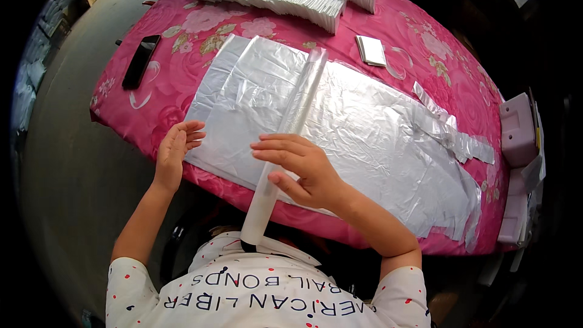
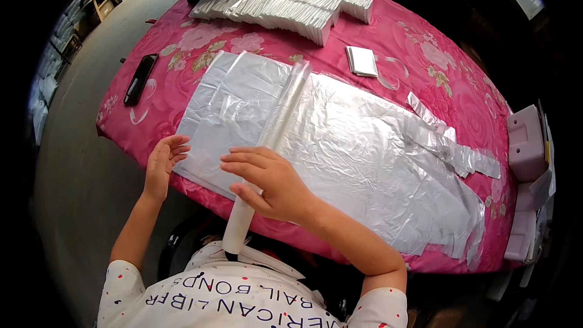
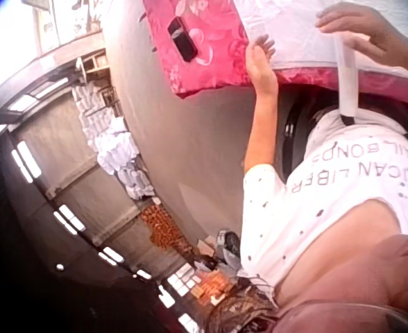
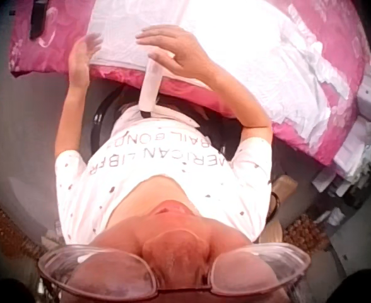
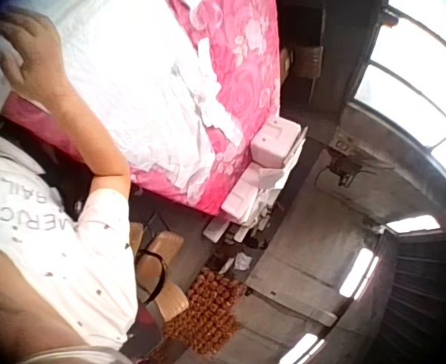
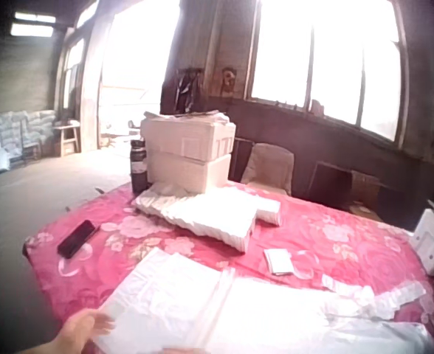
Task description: The person repeatedly unrolls a sheet of clear plastic wrap from a roll, folds it into a small square, and places it on a stack on the table. The person continues this process throughout the clip.
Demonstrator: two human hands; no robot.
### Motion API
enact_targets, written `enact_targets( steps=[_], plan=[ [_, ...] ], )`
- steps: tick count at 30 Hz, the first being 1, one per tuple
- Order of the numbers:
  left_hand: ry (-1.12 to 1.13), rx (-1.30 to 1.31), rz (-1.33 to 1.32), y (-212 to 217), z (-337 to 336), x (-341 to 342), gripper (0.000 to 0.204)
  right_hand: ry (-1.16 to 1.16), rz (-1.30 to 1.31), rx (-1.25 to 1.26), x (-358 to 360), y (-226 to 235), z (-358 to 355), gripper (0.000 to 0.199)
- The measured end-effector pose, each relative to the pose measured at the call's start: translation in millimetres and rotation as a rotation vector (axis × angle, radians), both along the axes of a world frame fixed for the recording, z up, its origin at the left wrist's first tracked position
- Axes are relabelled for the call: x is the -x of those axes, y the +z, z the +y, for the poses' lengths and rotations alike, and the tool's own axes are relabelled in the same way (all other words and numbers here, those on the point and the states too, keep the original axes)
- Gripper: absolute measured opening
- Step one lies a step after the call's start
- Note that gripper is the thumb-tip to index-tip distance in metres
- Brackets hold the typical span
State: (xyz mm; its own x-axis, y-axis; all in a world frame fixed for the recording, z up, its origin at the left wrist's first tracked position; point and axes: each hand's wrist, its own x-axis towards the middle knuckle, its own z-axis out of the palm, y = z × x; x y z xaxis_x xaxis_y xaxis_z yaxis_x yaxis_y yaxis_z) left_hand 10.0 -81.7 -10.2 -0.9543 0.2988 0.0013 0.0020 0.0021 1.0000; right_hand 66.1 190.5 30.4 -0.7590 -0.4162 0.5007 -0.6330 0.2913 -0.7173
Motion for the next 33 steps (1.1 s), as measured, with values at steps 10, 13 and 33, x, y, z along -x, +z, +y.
enact_targets(
  steps=[10,13,33],
  plan=[
    [-0.003,0.166,0.060,-5,-18,-54,0.032,-0.108,0.136,-0.579,67,-47,-18,0.049],
    [-0.036,0.449,0.245,4,-9,-61,0.049,-0.091,0.064,-0.652,93,-49,-57,0.050],
    [-0.499,-0.265,-0.705,35,36,-69,0.067,-0.263,-0.856,1.115,67,4,-57,0.060]
  ],
)
